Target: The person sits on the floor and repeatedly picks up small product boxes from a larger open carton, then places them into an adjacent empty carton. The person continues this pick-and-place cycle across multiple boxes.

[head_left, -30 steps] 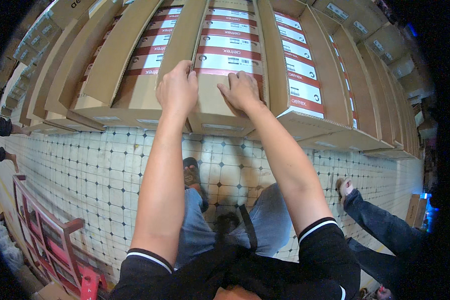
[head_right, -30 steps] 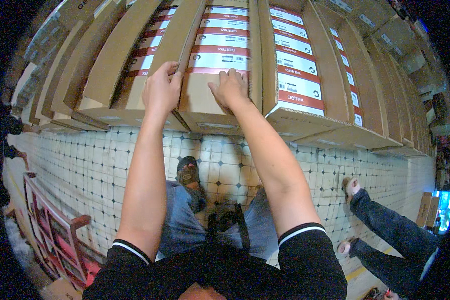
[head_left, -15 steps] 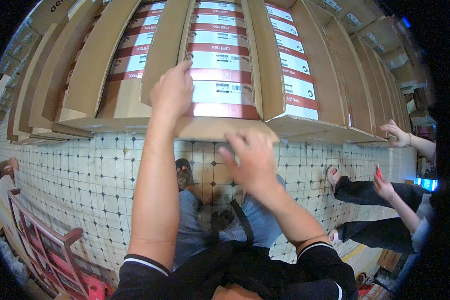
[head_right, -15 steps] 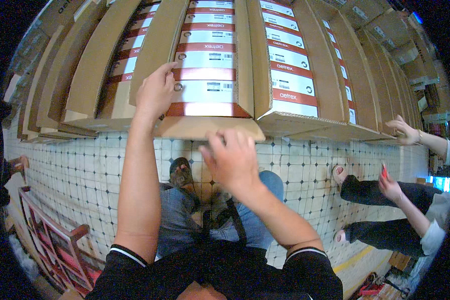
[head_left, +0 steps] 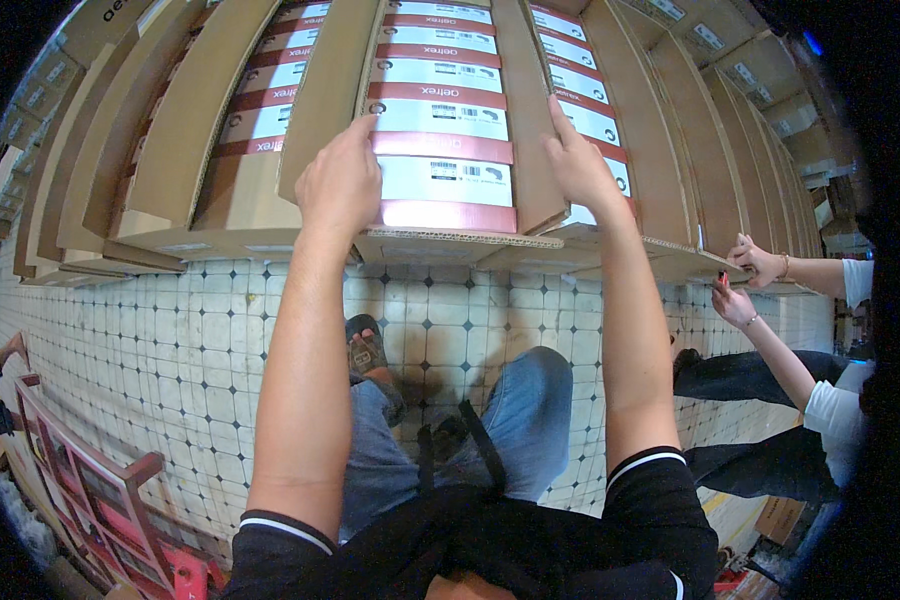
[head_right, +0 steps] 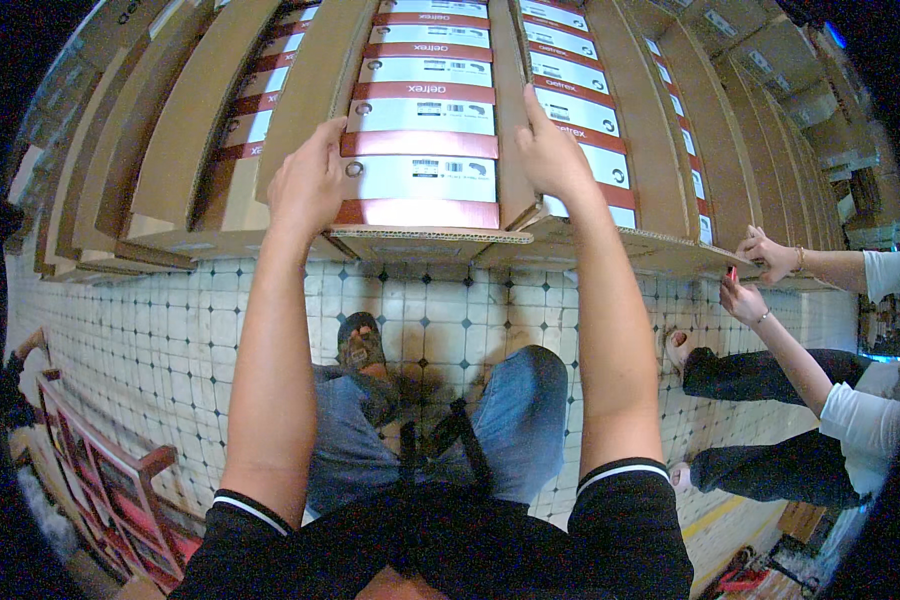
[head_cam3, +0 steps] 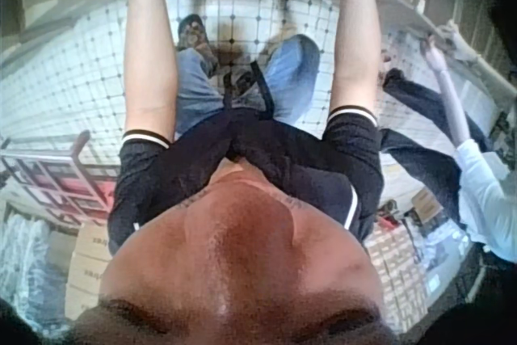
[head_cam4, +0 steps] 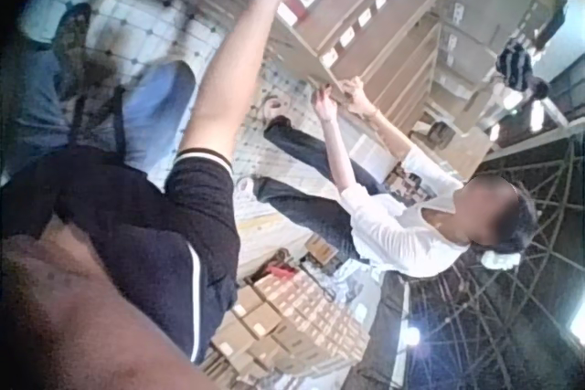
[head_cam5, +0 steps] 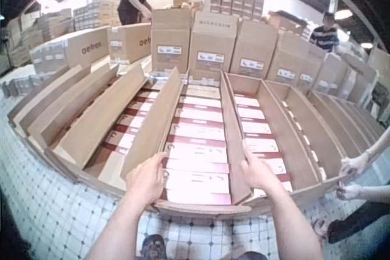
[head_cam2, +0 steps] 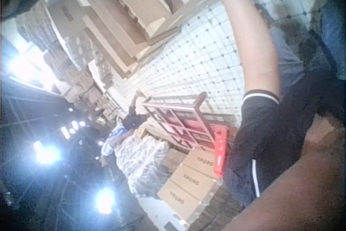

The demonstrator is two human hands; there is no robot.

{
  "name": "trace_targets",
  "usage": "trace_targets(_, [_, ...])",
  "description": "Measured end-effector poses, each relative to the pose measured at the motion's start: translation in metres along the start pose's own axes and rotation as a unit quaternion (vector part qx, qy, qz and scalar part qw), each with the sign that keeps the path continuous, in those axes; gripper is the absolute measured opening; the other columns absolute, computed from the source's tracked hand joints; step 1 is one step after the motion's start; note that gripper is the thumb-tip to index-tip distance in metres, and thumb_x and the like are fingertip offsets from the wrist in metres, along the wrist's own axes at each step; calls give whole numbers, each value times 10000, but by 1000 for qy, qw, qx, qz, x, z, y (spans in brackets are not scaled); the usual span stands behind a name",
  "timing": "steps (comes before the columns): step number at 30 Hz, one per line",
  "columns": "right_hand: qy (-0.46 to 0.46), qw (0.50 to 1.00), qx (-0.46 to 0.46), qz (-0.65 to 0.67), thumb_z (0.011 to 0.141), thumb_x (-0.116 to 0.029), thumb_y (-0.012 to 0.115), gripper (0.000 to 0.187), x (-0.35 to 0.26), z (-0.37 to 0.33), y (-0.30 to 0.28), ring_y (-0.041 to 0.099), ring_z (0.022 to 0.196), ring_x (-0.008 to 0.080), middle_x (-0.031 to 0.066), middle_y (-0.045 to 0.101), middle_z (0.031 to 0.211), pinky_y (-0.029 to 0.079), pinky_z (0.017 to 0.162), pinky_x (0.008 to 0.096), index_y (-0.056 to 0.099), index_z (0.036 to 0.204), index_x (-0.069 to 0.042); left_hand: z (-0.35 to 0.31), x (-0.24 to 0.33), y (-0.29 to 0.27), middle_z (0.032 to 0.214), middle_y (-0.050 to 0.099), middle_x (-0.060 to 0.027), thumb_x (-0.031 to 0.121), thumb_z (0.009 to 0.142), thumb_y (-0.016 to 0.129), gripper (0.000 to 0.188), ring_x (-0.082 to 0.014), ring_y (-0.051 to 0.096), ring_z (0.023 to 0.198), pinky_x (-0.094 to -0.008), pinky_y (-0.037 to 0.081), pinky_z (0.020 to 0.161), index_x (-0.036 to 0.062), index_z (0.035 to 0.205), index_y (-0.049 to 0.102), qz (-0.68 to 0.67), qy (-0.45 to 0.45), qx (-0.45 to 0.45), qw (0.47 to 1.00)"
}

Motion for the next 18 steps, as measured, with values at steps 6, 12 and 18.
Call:
trace_targets(6, [6, 999, 52, -7, 943, -365, 393, 637, 2, -9, 0, 633, 1054, 485, 325, 665, 1086, 477, 964, 487, 331, 1555, -203, 0, 3, 0, 1196, 689, -135, 211, 996, 415, 370, -364, 644, 1106, -492, 491, 933, 163, 1310, 606, 1, -3, -6, 1000])
trace_targets(12, [31, 998, 51, 12, 947, -379, 397, 622, 0, -17, -3, 659, 978, 465, 316, 679, 1026, 489, 930, 475, 366, 1542, -204, 1, 6, -2, 1178, 696, -131, 207, 982, 440, 366, -354, 651, 1096, -487, 494, 932, 171, 1301, 616, 11, -2, -5, 1000])
trace_targets(18, [1, 997, 74, 11, 957, -373, 394, 617, -3, -18, -2, 660, 961, 470, 302, 683, 1030, 494, 902, 481, 368, 1539, -168, 3, 4, 0, 1190, 692, -132, 201, 973, 452, 368, -352, 649, 1103, -483, 494, 935, 175, 1301, 618, 3, -5, -8, 1000])
Point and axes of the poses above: each hand's wrist, its own z-axis towards the middle knuckle, its own y-axis out of the palm, x = y × z, the point moved 9 cm from there along z, towards the middle knuckle
